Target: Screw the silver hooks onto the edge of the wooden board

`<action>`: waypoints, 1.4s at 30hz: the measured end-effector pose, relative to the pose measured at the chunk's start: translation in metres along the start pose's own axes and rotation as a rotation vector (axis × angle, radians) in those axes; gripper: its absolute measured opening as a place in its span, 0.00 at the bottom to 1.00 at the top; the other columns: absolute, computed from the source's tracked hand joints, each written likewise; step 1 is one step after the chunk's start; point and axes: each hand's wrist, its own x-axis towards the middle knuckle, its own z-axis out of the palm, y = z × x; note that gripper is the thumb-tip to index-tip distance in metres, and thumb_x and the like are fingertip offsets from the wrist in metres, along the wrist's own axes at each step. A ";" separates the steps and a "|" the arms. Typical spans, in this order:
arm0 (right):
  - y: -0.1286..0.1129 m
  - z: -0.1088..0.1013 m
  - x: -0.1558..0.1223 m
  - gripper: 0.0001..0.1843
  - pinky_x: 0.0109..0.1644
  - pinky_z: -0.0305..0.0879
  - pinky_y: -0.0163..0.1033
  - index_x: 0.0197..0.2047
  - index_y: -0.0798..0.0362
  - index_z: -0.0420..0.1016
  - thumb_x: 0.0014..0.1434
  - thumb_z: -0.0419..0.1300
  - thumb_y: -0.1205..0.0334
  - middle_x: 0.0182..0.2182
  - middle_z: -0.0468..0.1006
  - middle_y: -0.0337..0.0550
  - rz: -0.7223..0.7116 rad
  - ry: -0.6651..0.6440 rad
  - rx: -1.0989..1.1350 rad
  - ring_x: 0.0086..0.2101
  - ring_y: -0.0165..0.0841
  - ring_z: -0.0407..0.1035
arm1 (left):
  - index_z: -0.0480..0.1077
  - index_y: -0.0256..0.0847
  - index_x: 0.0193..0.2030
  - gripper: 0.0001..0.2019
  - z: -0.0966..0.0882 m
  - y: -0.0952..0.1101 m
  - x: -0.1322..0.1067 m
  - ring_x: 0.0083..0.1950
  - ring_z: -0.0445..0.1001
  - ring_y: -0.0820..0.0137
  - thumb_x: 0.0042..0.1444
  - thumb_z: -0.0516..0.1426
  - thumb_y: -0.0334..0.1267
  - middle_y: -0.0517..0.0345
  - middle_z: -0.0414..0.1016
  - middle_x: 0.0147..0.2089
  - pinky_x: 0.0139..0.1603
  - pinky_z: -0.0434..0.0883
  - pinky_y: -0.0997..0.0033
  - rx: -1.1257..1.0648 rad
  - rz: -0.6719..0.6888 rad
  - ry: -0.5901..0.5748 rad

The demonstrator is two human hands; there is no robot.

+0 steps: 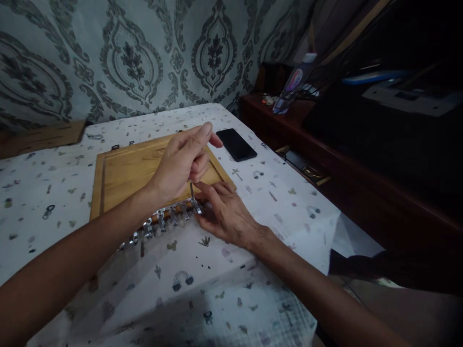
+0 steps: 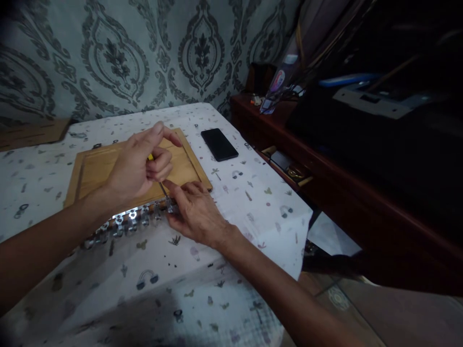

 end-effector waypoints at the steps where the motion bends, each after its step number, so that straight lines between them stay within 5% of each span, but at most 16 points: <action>1: 0.000 0.000 0.000 0.34 0.55 0.66 0.54 0.69 0.62 0.58 0.63 0.57 0.58 0.45 0.81 0.50 0.002 0.002 0.002 0.47 0.46 0.70 | 0.70 0.41 0.33 0.16 -0.003 0.001 0.001 0.16 0.41 0.80 0.67 0.55 0.49 0.72 0.45 0.16 0.17 0.45 0.76 -0.008 -0.022 -0.054; 7: 0.000 0.001 -0.001 0.33 0.54 0.66 0.54 0.69 0.61 0.58 0.65 0.57 0.56 0.45 0.82 0.50 -0.008 0.017 -0.017 0.46 0.47 0.70 | 0.70 0.40 0.34 0.09 -0.014 0.006 0.006 0.16 0.39 0.80 0.65 0.52 0.36 0.73 0.42 0.16 0.17 0.45 0.78 -0.047 -0.109 -0.238; 13: 0.002 0.003 0.000 0.33 0.55 0.66 0.56 0.68 0.60 0.57 0.64 0.58 0.56 0.46 0.82 0.51 -0.026 0.023 -0.014 0.48 0.48 0.71 | 0.69 0.38 0.35 0.11 -0.002 0.007 -0.004 0.26 0.67 0.76 0.67 0.58 0.41 0.62 0.67 0.25 0.29 0.66 0.77 0.259 0.064 0.045; 19: 0.002 0.003 -0.001 0.34 0.53 0.67 0.53 0.69 0.61 0.56 0.64 0.57 0.57 0.45 0.81 0.50 -0.029 0.040 -0.018 0.47 0.45 0.71 | 0.67 0.40 0.33 0.13 0.013 0.002 -0.008 0.20 0.48 0.79 0.68 0.58 0.43 0.70 0.50 0.21 0.20 0.50 0.77 0.055 0.038 0.165; 22: 0.002 0.003 -0.002 0.26 0.53 0.67 0.53 0.62 0.59 0.64 0.64 0.57 0.55 0.43 0.81 0.50 0.001 0.033 -0.012 0.46 0.46 0.71 | 0.68 0.40 0.33 0.16 0.011 0.003 -0.004 0.17 0.45 0.80 0.69 0.55 0.47 0.70 0.49 0.18 0.18 0.47 0.76 0.049 0.026 0.058; 26: 0.002 0.003 -0.001 0.21 0.53 0.67 0.54 0.56 0.57 0.67 0.63 0.58 0.55 0.42 0.81 0.50 0.007 0.032 -0.004 0.46 0.46 0.71 | 0.70 0.39 0.36 0.10 -0.001 0.008 0.002 0.16 0.44 0.79 0.67 0.51 0.37 0.71 0.48 0.16 0.18 0.48 0.78 -0.014 -0.103 -0.265; 29: 0.002 0.003 -0.001 0.24 0.53 0.67 0.54 0.59 0.60 0.66 0.63 0.59 0.55 0.43 0.82 0.51 -0.011 0.039 0.003 0.46 0.47 0.71 | 0.71 0.40 0.37 0.07 -0.007 0.011 0.005 0.17 0.44 0.79 0.63 0.51 0.32 0.71 0.47 0.16 0.19 0.47 0.78 -0.036 -0.140 -0.338; 35: 0.001 0.003 0.000 0.32 0.54 0.66 0.53 0.66 0.66 0.60 0.65 0.56 0.56 0.44 0.82 0.52 -0.024 0.044 0.009 0.47 0.46 0.70 | 0.69 0.39 0.36 0.10 -0.002 0.011 0.000 0.26 0.65 0.76 0.68 0.57 0.41 0.62 0.67 0.25 0.27 0.64 0.76 0.226 0.027 -0.061; 38: 0.001 0.002 0.000 0.34 0.55 0.66 0.53 0.69 0.65 0.57 0.65 0.56 0.56 0.45 0.81 0.52 -0.014 0.026 0.005 0.47 0.46 0.71 | 0.67 0.39 0.35 0.11 0.006 0.008 -0.003 0.23 0.59 0.78 0.69 0.58 0.40 0.66 0.60 0.22 0.24 0.60 0.77 0.122 0.013 0.102; 42: 0.002 0.003 -0.001 0.36 0.54 0.67 0.54 0.71 0.62 0.54 0.65 0.57 0.56 0.44 0.81 0.50 -0.029 0.045 -0.015 0.46 0.46 0.71 | 0.67 0.38 0.32 0.15 0.013 0.005 0.000 0.18 0.46 0.80 0.71 0.53 0.39 0.71 0.49 0.18 0.18 0.47 0.78 -0.004 -0.024 0.173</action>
